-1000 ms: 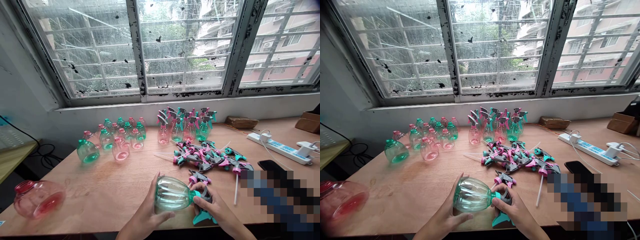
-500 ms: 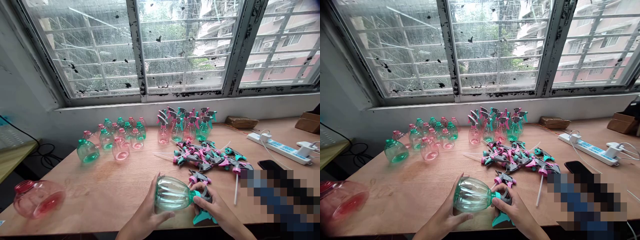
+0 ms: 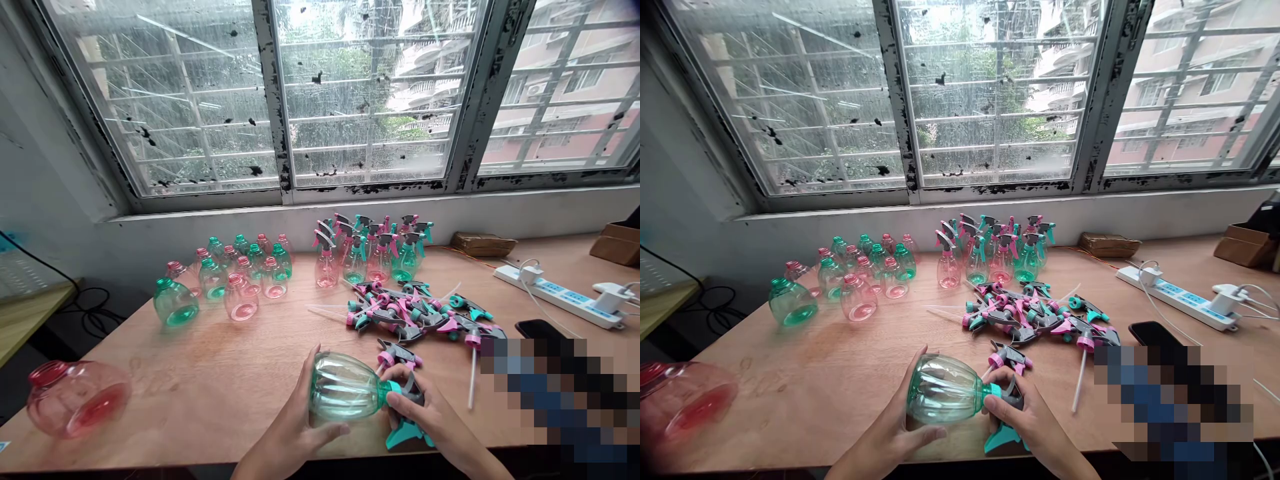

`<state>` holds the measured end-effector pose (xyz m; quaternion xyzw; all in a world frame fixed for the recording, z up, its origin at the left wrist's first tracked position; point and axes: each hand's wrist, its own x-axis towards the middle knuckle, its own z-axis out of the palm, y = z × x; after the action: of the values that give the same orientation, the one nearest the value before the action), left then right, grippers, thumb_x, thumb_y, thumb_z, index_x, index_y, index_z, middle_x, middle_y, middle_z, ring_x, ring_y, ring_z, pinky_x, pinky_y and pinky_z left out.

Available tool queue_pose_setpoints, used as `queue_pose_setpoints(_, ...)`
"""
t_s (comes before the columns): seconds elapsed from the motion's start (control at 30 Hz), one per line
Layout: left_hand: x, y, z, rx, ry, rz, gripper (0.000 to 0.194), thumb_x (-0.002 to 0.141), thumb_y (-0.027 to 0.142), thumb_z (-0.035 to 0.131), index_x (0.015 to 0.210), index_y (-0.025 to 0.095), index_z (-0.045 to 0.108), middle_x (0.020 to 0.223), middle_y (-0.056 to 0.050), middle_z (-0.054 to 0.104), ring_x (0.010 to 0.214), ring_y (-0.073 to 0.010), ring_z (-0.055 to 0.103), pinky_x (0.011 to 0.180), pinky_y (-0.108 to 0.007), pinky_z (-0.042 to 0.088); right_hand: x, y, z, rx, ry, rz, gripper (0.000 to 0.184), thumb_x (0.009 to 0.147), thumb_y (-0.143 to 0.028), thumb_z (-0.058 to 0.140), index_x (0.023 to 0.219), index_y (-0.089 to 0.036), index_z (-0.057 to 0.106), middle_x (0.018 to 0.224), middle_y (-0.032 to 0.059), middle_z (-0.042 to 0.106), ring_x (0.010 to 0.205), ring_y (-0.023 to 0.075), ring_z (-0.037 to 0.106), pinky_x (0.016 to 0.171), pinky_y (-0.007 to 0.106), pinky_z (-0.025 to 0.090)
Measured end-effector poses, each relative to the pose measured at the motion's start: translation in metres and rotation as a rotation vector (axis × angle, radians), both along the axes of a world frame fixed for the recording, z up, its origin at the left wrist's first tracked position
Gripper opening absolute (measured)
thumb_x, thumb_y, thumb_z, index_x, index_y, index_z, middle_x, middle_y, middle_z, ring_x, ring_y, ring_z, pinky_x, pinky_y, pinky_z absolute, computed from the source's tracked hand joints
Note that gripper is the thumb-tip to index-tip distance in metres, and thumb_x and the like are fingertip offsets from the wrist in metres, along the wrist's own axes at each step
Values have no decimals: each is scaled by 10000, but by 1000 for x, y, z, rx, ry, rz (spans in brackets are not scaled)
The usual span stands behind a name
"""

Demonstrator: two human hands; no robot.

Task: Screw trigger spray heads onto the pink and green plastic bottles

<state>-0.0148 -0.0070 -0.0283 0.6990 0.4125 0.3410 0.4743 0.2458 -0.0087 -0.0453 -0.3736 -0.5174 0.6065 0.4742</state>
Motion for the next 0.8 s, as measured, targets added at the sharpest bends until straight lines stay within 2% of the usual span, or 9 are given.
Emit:
queue_pose_setpoints(0.33,-1,2,-1,-27,17,-17,1084,834,323,773,1586,280,-6,1665,-118,173,1520,-319,217,1259,-492,143,0,-2,3,-14,14,7,343,836,-475,756,984,-200,614,627,-28,680,576,166,618,577,275,488)
queue_pose_setpoints(0.8,-4,4,-6,-8,9,-26,1089,828,320,781,1588,279,3,1659,-125,197,1511,-341,232,1254,-513,146,0,-2,4,4,25,8,319,851,-450,753,985,-196,613,632,-31,687,576,157,620,578,263,487)
